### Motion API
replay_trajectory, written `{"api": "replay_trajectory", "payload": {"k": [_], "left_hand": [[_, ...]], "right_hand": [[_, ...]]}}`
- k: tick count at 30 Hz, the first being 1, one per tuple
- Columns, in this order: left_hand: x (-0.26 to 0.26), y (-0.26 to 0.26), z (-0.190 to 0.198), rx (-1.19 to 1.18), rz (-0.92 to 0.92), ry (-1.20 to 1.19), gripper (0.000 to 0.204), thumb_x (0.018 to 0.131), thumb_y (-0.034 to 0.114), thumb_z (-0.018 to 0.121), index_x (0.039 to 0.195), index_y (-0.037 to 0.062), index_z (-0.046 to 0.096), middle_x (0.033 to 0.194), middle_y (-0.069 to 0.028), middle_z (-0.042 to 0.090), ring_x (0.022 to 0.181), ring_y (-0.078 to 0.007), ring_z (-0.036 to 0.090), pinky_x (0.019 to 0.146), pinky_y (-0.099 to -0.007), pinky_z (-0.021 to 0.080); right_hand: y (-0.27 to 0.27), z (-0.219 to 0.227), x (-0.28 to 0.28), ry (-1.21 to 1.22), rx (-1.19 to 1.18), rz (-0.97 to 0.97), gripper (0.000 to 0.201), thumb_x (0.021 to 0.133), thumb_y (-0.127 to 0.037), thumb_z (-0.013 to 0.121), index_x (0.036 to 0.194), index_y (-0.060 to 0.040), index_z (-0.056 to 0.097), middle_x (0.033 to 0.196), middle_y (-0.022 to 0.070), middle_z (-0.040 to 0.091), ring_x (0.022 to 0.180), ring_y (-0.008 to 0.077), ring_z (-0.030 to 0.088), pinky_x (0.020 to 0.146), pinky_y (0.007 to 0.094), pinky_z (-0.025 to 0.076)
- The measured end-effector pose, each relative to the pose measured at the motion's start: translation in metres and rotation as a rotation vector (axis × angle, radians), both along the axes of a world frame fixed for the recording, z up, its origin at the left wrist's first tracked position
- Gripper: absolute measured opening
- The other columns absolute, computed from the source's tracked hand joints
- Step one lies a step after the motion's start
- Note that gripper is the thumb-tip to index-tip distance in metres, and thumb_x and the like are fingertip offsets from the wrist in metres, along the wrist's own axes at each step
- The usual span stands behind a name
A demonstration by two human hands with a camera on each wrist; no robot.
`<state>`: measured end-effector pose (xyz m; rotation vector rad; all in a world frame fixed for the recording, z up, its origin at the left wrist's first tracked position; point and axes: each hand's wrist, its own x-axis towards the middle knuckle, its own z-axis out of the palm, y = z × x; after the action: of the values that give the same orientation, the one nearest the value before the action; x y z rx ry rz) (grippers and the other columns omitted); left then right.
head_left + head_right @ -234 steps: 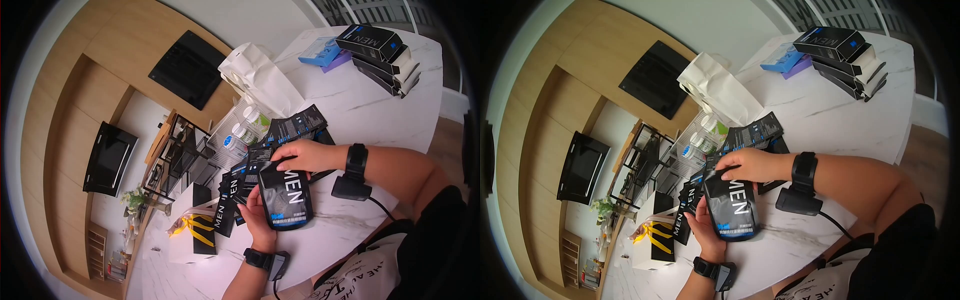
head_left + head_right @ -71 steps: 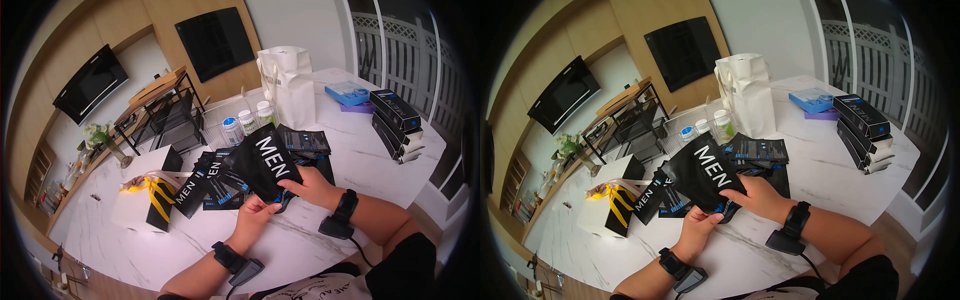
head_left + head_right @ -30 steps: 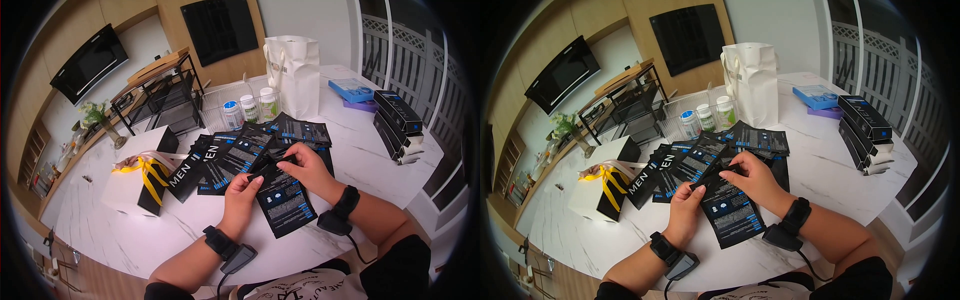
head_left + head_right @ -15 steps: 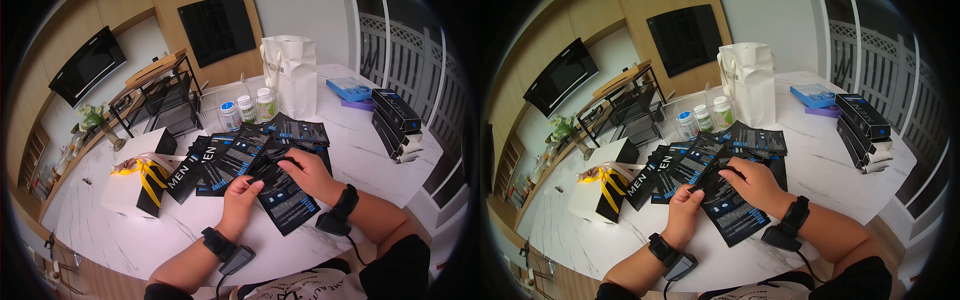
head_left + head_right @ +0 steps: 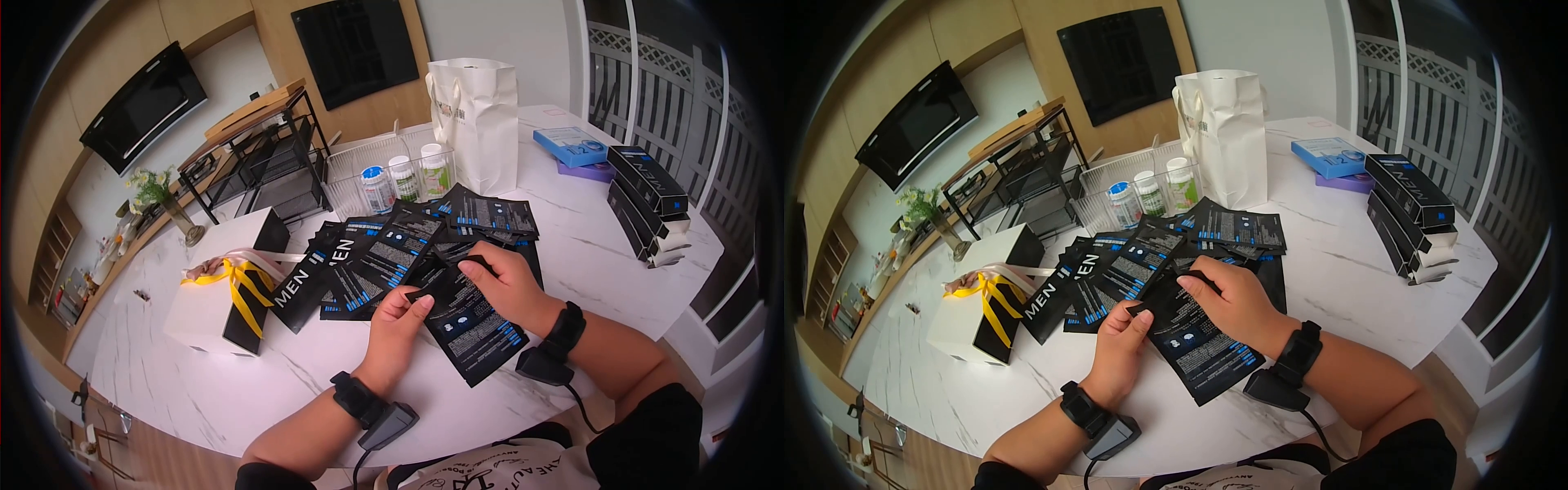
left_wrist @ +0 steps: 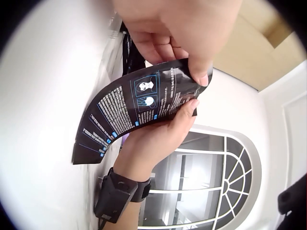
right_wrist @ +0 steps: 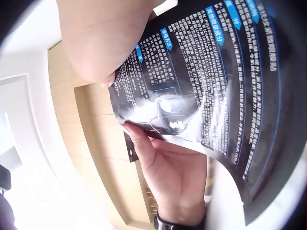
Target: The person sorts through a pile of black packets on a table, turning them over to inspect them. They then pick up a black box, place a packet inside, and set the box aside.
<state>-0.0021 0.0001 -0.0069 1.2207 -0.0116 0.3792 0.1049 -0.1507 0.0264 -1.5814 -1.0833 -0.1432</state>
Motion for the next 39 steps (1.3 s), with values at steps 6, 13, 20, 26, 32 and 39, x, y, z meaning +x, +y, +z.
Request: {"api": "replay_trajectory", "payload": {"k": [6,13,20,26,32,39], "left_hand": [[0.001,-0.005,0.006,0.095,-0.082,0.071,0.024,0.085,0.009,0.056,0.109,0.0047,0.054,0.103,-0.0024,0.059,0.093,-0.0080,0.053,0.085,-0.0235,0.040],[0.003,0.001,0.002,-0.044,0.006,0.036,0.021,0.083,0.008,0.059,0.103,0.0045,0.055,0.095,-0.0011,0.062,0.086,-0.0063,0.054,0.081,-0.0208,0.041],[-0.001,-0.011,0.010,-0.028,0.011,-0.015,0.017,0.082,0.006,0.059,0.099,0.0056,0.056,0.093,-0.0017,0.062,0.084,-0.0068,0.055,0.080,-0.0217,0.042],[0.004,0.002,-0.004,-0.046,0.024,-0.008,0.018,0.082,0.005,0.059,0.100,0.0052,0.055,0.096,-0.0024,0.062,0.087,-0.0072,0.055,0.081,-0.0227,0.042],[-0.001,-0.010,0.011,-0.039,0.028,-0.022,0.017,0.082,0.005,0.059,0.099,0.0045,0.055,0.094,-0.0029,0.062,0.085,-0.0070,0.056,0.080,-0.0220,0.042],[0.003,-0.002,0.001,-0.046,0.025,-0.013,0.018,0.084,0.007,0.058,0.101,0.0044,0.054,0.098,-0.0026,0.061,0.088,-0.0076,0.055,0.082,-0.0228,0.041]], "right_hand": [[0.000,0.001,-0.001,0.129,0.012,-0.021,0.018,0.088,-0.020,0.053,0.085,-0.0018,0.052,0.065,0.0044,0.052,0.058,0.0085,0.046,0.055,0.0246,0.040],[0.003,-0.008,-0.005,0.106,0.013,0.191,0.023,0.087,-0.019,0.055,0.100,-0.0011,0.054,0.072,0.0031,0.057,0.063,0.0064,0.047,0.058,0.0236,0.042],[0.002,-0.005,0.002,0.015,-0.075,0.027,0.025,0.087,-0.020,0.054,0.104,-0.0012,0.055,0.075,0.0113,0.061,0.061,0.0175,0.056,0.060,0.0267,0.044],[-0.006,0.010,-0.011,-0.145,-0.208,0.114,0.023,0.084,-0.024,0.057,0.081,-0.0020,0.053,0.065,0.0128,0.054,0.060,0.0302,0.055,0.053,0.0333,0.041],[0.002,-0.001,-0.001,-0.056,-0.042,-0.019,0.023,0.085,-0.024,0.056,0.090,-0.0017,0.055,0.066,0.0140,0.054,0.060,0.0299,0.056,0.053,0.0334,0.042],[-0.007,0.005,-0.007,-0.078,-0.252,0.104,0.024,0.086,-0.023,0.055,0.092,0.0003,0.053,0.069,0.0141,0.056,0.060,0.0263,0.056,0.055,0.0308,0.043]]}}
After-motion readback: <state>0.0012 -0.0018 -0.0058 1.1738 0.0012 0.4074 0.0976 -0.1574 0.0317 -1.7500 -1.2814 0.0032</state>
